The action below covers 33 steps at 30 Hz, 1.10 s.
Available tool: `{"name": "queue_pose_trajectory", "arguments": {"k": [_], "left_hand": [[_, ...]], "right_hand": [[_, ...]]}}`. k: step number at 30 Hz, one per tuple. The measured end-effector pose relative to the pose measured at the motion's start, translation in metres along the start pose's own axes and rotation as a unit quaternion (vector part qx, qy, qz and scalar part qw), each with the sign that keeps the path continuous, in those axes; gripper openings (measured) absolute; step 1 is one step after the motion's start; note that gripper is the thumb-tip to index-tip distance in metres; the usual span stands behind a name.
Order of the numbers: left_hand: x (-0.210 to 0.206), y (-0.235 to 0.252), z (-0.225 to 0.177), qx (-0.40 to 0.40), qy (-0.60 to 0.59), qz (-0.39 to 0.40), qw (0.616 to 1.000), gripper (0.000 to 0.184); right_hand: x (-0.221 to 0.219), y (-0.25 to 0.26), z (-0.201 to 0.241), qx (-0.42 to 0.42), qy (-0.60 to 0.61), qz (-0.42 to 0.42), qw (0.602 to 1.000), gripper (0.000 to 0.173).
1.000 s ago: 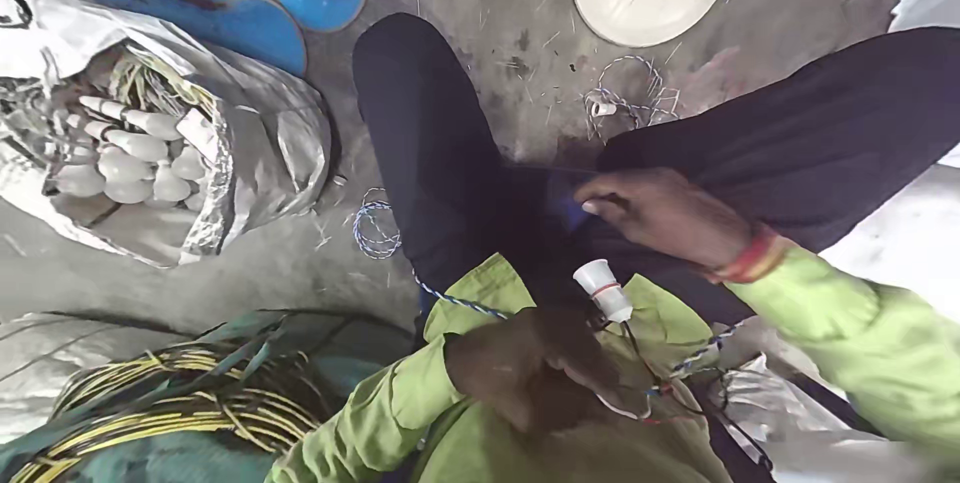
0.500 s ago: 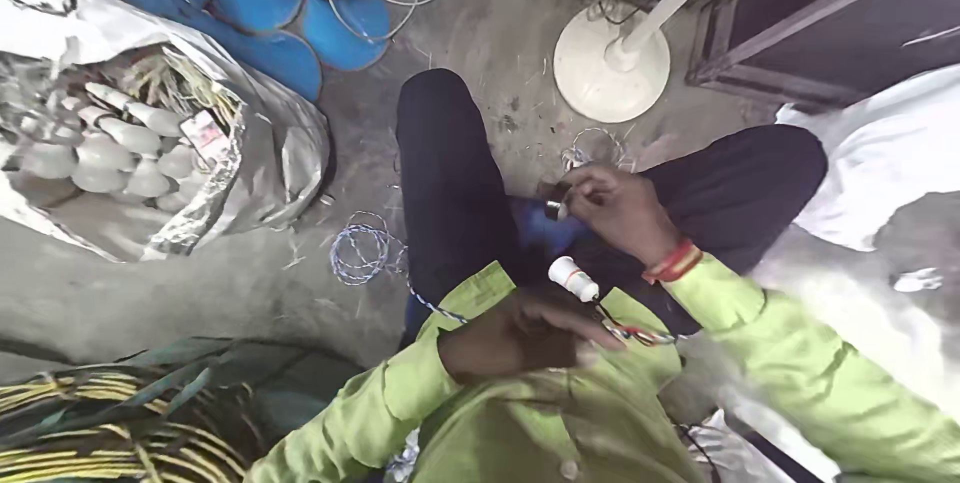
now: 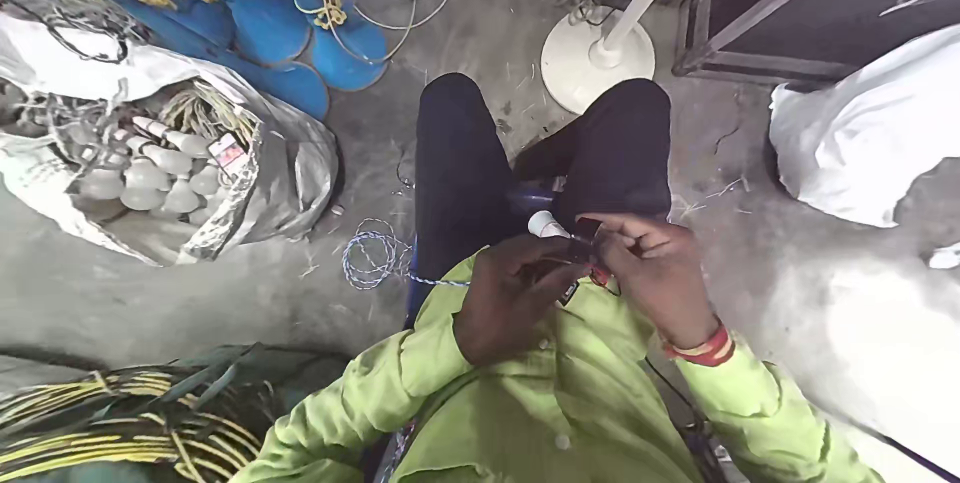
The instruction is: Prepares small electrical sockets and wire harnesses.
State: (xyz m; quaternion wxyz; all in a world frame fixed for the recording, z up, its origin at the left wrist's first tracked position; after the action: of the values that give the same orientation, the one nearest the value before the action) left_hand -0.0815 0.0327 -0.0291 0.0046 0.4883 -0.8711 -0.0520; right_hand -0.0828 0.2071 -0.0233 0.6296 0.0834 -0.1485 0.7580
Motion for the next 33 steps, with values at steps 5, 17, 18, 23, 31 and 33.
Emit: {"name": "queue_pose_trajectory", "arguments": {"k": [5,17,18,23,31,33], "left_hand": [[-0.003,0.001,-0.001,-0.001,0.076,0.001,0.997,0.012],[-0.013,-0.005,-0.019,-0.091,0.252,-0.037,0.963,0.018],[-0.013,-0.006,-0.019,-0.099,0.269,-0.032,0.957,0.016],[-0.012,0.003,-0.019,-0.123,0.330,-0.041,0.935,0.015],[-0.009,0.003,-0.020,-0.158,0.319,-0.023,0.934,0.018],[-0.012,0.002,-0.022,-0.167,0.320,-0.014,0.933,0.021]], "right_hand": [[-0.004,-0.008,-0.010,-0.016,0.013,-0.002,1.000,0.014],[-0.004,-0.026,-0.004,0.086,-0.029,-0.010,0.996,0.030],[-0.004,-0.027,-0.005,0.086,-0.034,-0.012,0.996,0.030],[0.002,-0.029,-0.009,0.072,0.019,-0.046,0.996,0.032],[0.002,-0.031,-0.005,0.110,0.025,-0.045,0.993,0.023],[0.005,-0.031,-0.006,0.098,0.042,-0.067,0.992,0.021]]}}
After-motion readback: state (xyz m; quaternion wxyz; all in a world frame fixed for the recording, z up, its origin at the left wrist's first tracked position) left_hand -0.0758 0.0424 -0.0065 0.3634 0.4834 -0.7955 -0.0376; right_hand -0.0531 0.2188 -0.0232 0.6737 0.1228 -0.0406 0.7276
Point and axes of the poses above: each hand's wrist, its own y-axis towards the middle knuckle, its own x-axis out of the back of the hand, z = x × y, the point moved 7 cm from there along y, towards the middle knuckle, and after that the axes turned 12 degrees about z, right-handed, at the moved point
